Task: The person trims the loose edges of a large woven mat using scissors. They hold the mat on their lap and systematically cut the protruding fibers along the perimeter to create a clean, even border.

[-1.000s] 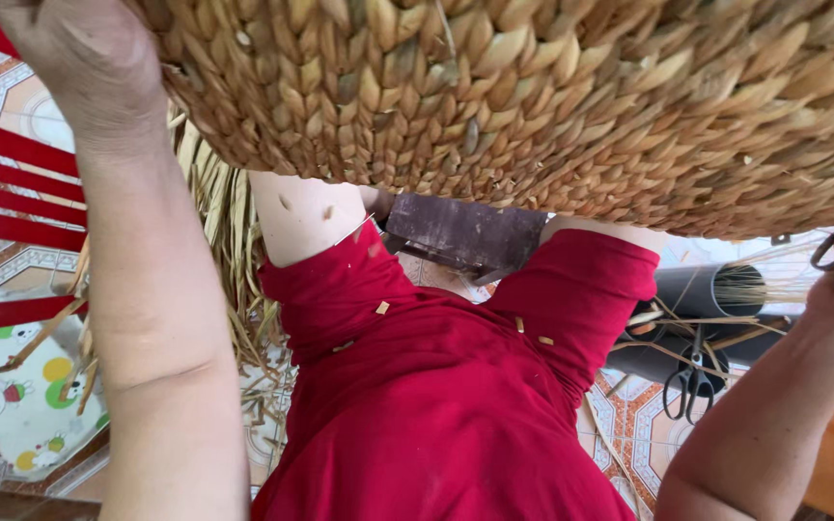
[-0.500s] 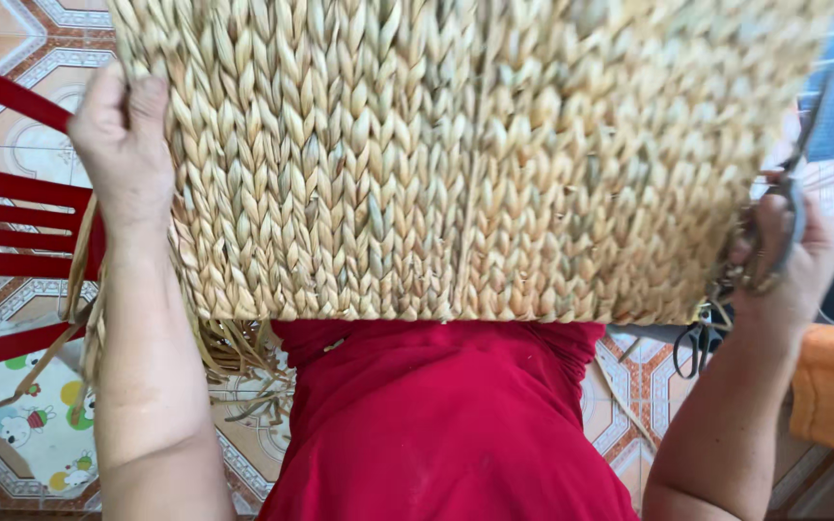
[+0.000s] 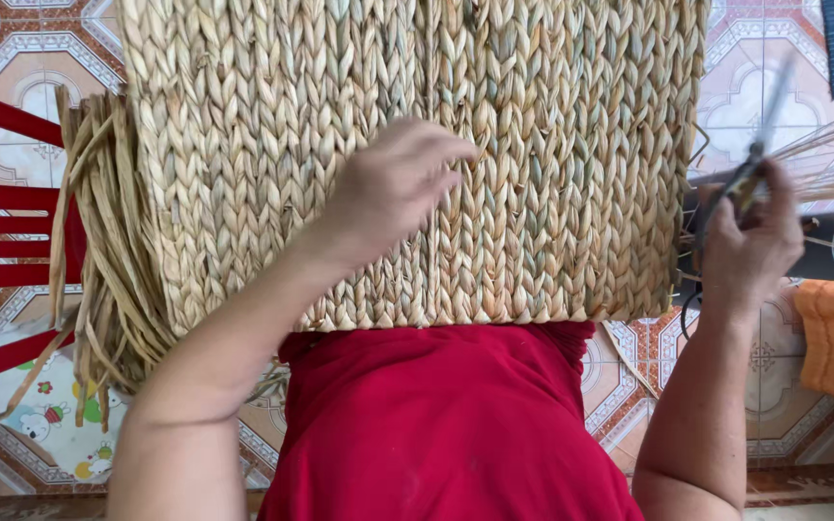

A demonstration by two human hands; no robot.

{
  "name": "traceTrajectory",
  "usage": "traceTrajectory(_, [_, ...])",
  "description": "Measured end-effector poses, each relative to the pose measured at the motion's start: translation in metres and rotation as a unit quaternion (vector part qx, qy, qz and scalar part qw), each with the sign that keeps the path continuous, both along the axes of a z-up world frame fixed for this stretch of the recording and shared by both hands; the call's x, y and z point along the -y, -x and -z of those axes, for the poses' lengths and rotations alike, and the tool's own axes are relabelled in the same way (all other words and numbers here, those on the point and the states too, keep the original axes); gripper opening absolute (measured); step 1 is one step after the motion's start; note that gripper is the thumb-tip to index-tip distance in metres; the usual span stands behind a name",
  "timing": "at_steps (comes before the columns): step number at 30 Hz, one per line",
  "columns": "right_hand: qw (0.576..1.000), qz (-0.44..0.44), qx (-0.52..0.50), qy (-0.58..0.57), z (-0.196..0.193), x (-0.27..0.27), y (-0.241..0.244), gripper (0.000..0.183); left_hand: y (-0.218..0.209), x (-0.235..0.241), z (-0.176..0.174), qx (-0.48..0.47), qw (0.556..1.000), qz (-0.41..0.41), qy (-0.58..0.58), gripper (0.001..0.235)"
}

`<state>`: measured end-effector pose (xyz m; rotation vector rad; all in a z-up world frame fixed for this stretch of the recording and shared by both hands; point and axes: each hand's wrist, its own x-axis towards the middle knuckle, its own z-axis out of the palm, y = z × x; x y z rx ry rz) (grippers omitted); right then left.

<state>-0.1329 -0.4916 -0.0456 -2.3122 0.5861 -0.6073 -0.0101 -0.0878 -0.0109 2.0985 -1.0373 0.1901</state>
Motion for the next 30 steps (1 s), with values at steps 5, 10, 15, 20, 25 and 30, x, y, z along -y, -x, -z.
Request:
traceTrajectory(5, [0.987,-0.103,-0.032,0.116,-0.019,0.000,0.027,0.054,0.003,0.108,0.031,0.066,0.997,-0.008,-0.042,0.039])
traceTrajectory(10, [0.961,-0.190,-0.113,0.168,-0.044,-0.022,0.041,0.065,-0.007,0.137,0.063,0.091,0.987,-0.073,-0.113,0.019])
traceTrajectory(15, [0.914,-0.242,-0.206,0.252,-0.062,-0.032,0.036,0.073,-0.032,0.137,0.067,0.000,0.996,-0.010,-0.089,0.013])
traceTrajectory(20, [0.907,-0.239,-0.222,0.265,-0.063,-0.024,0.031,0.078,-0.015,0.135,0.057,0.144,0.989,-0.026,-0.032,0.038])
traceTrajectory(25, [0.912,-0.243,-0.214,0.253,-0.064,-0.031,0.026,0.077,-0.020,0.145,0.070,0.154,0.986,-0.058,-0.032,0.019])
traceTrajectory(30, [0.903,-0.264,-0.189,0.281,-0.065,-0.040,0.020,0.073,-0.041,0.146,0.076,-0.021,1.000,-0.009,0.011,0.016])
